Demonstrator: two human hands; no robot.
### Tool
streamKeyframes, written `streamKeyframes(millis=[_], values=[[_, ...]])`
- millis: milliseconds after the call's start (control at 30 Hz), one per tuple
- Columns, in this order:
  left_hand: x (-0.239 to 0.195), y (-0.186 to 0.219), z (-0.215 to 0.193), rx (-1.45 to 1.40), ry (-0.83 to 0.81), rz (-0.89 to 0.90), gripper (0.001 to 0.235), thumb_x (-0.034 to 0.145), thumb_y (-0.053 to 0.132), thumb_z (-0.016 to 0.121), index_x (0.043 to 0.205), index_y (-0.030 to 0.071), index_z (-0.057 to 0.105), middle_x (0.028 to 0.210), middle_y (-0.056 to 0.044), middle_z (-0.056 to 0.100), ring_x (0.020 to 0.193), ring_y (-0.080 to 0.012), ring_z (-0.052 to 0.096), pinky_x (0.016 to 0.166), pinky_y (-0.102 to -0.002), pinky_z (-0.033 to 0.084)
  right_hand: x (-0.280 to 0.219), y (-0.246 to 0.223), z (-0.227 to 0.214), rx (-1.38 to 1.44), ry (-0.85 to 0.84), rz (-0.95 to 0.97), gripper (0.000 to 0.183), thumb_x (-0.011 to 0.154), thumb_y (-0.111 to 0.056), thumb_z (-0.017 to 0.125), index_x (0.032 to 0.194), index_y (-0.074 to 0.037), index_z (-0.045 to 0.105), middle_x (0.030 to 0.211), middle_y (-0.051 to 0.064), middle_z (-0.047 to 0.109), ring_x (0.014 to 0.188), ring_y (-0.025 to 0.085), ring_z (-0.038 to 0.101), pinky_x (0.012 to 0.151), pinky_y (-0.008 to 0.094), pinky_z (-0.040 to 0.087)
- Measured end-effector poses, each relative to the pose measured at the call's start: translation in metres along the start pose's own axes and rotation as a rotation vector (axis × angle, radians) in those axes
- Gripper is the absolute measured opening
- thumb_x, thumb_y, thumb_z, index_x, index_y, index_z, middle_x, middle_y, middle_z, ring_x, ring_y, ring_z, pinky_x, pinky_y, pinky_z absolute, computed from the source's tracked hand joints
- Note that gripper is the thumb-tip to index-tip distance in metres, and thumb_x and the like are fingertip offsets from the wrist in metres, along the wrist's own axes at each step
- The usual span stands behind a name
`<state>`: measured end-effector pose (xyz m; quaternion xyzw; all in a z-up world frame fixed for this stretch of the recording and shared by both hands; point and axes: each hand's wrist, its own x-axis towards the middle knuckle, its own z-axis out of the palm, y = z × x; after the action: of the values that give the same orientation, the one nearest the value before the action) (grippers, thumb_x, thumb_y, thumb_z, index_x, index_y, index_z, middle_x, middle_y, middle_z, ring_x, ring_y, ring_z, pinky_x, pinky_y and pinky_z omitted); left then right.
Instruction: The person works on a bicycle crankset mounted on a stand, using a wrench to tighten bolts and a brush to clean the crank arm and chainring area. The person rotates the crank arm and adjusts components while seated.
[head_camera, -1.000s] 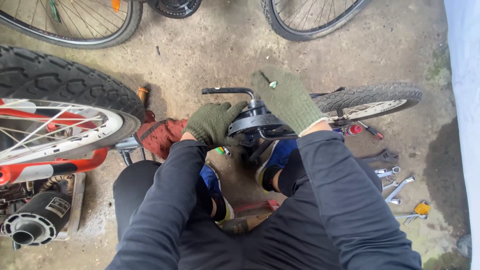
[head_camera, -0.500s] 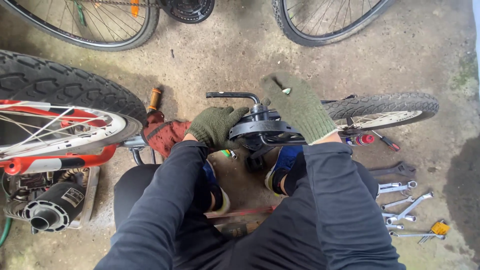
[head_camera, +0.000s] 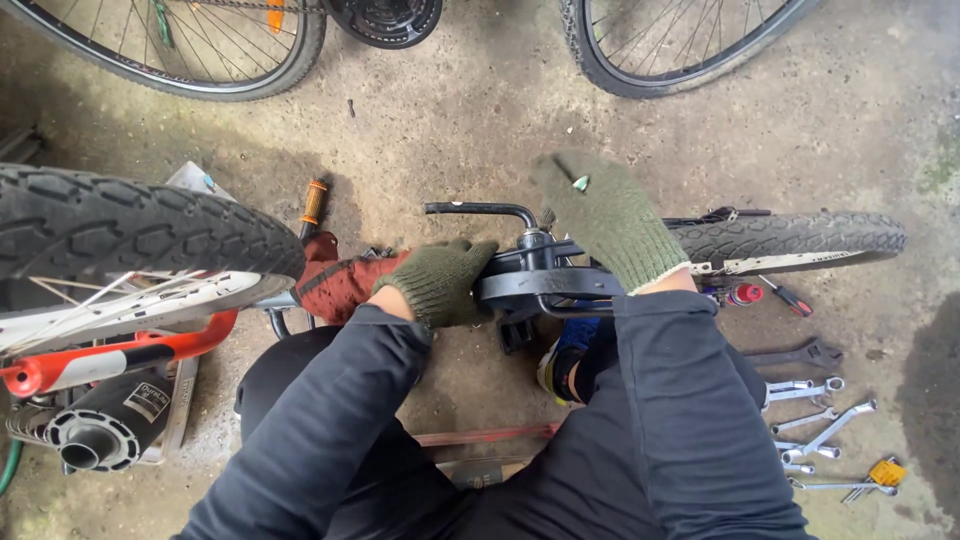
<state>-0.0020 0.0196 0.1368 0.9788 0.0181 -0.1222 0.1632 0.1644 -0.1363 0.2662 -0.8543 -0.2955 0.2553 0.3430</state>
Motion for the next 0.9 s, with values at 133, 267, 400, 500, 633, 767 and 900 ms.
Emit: streamKeyframes(millis=[133,267,400,500,633,767,900], values=[[-0.011,0.011,-0.08,-0.298,-0.177,-0.108,0.08,0.072,0.042,0.074,0.146,0.026,0.05,0.119,-0.02,0.065,0.109,-0.0483,0.067,0.09,-0.058,0.056,-0.002,-0.006,0.003,-0.036,-0.066,0.081,0.034,0.101,-0.043,0.052,0.117,-0.02,0.072,0.106,0.014,0.075,0.102,0.041,0.07,0.087,0.052,0.056],[-0.012,0.032,-0.152,-0.634,0.011,-0.156,0.054,0.087,0.016,0.054,0.141,0.018,0.056,0.122,-0.029,0.064,0.115,-0.0577,0.062,0.095,-0.067,0.052,-0.011,-0.023,-0.009,-0.045,0.022,0.102,0.031,0.102,-0.04,0.054,0.117,-0.02,0.073,0.101,0.011,0.077,0.099,0.035,0.072,0.086,0.049,0.057],[0.027,-0.011,-0.077,-0.308,0.155,-0.102,0.045,0.093,0.029,0.063,0.138,0.026,0.055,0.115,-0.018,0.063,0.108,-0.0472,0.065,0.083,-0.061,0.056,0.001,-0.015,0.004,-0.033,-0.017,0.17,0.036,0.1,-0.043,0.057,0.121,-0.017,0.072,0.114,0.016,0.075,0.108,0.039,0.069,0.089,0.05,0.056],[0.051,-0.027,-0.042,-0.144,0.101,-0.142,0.031,0.092,0.042,0.063,0.121,0.029,0.065,0.106,-0.012,0.068,0.099,-0.0399,0.072,0.08,-0.054,0.06,0.007,-0.019,0.01,-0.053,-0.08,0.108,0.032,0.1,-0.042,0.054,0.114,-0.019,0.071,0.109,0.014,0.075,0.103,0.039,0.07,0.084,0.052,0.058],[0.073,-0.026,-0.025,-0.13,-0.047,-0.18,0.033,0.092,0.043,0.057,0.116,0.025,0.07,0.104,-0.012,0.072,0.101,-0.0381,0.073,0.084,-0.052,0.061,0.014,0.009,0.004,-0.354,0.083,-0.188,0.03,0.091,-0.025,0.06,0.118,-0.016,0.071,0.11,0.007,0.073,0.09,0.028,0.07,0.078,0.042,0.056],[0.09,-0.021,-0.021,-0.124,-0.169,-0.206,0.038,0.092,0.042,0.056,0.121,0.022,0.072,0.109,-0.014,0.075,0.109,-0.0368,0.072,0.093,-0.053,0.059,0.024,-0.002,0.016,0.007,-0.072,0.323,0.039,0.099,-0.049,0.053,0.124,-0.026,0.07,0.113,0.011,0.074,0.11,0.038,0.068,0.092,0.053,0.055],[0.087,-0.009,-0.055,-0.256,-0.198,-0.178,0.047,0.095,0.036,0.055,0.126,0.006,0.071,0.117,-0.025,0.074,0.116,-0.046,0.067,0.102,-0.059,0.052,0.028,0.009,0.009,-0.195,-0.084,-0.068,0.037,0.101,-0.035,0.045,0.099,-0.004,0.066,0.094,0.011,0.068,0.083,0.03,0.065,0.075,0.042,0.05]])
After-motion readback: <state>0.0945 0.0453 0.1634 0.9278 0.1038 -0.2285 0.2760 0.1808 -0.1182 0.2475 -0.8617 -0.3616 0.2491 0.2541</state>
